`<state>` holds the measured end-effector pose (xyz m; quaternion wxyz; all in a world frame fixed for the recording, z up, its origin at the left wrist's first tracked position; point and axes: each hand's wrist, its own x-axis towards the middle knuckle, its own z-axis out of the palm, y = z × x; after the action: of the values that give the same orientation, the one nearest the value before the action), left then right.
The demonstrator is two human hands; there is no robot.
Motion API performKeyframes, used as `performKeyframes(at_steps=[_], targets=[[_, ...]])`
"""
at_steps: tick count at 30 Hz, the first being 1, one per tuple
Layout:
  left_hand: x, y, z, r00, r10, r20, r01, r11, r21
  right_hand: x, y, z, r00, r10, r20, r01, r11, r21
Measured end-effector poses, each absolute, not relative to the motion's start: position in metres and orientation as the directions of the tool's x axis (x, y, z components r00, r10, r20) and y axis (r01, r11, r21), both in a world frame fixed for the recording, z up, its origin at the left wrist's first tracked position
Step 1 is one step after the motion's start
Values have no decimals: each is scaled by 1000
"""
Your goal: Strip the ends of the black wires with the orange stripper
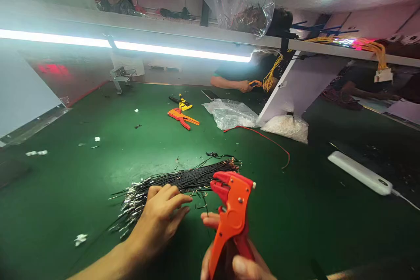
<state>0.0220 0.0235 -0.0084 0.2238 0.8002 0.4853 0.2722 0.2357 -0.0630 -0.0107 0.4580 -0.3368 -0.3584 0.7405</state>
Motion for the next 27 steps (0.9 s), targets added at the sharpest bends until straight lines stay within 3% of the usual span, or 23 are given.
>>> performKeyframes(at_steps=[3, 10, 27], targets=[[31, 37, -17, 380, 890, 253, 705, -455, 544, 244, -49, -1, -319, 932, -173, -543, -329, -772], [41, 46, -29, 355, 891, 283, 771, -450, 451, 255, -19, 5, -266, 899, -349, -473, -437, -765], [41, 50, -30, 435, 845, 311, 789, -524, 320, 262, -33, 12, -176, 914, -366, -442, -406, -800]])
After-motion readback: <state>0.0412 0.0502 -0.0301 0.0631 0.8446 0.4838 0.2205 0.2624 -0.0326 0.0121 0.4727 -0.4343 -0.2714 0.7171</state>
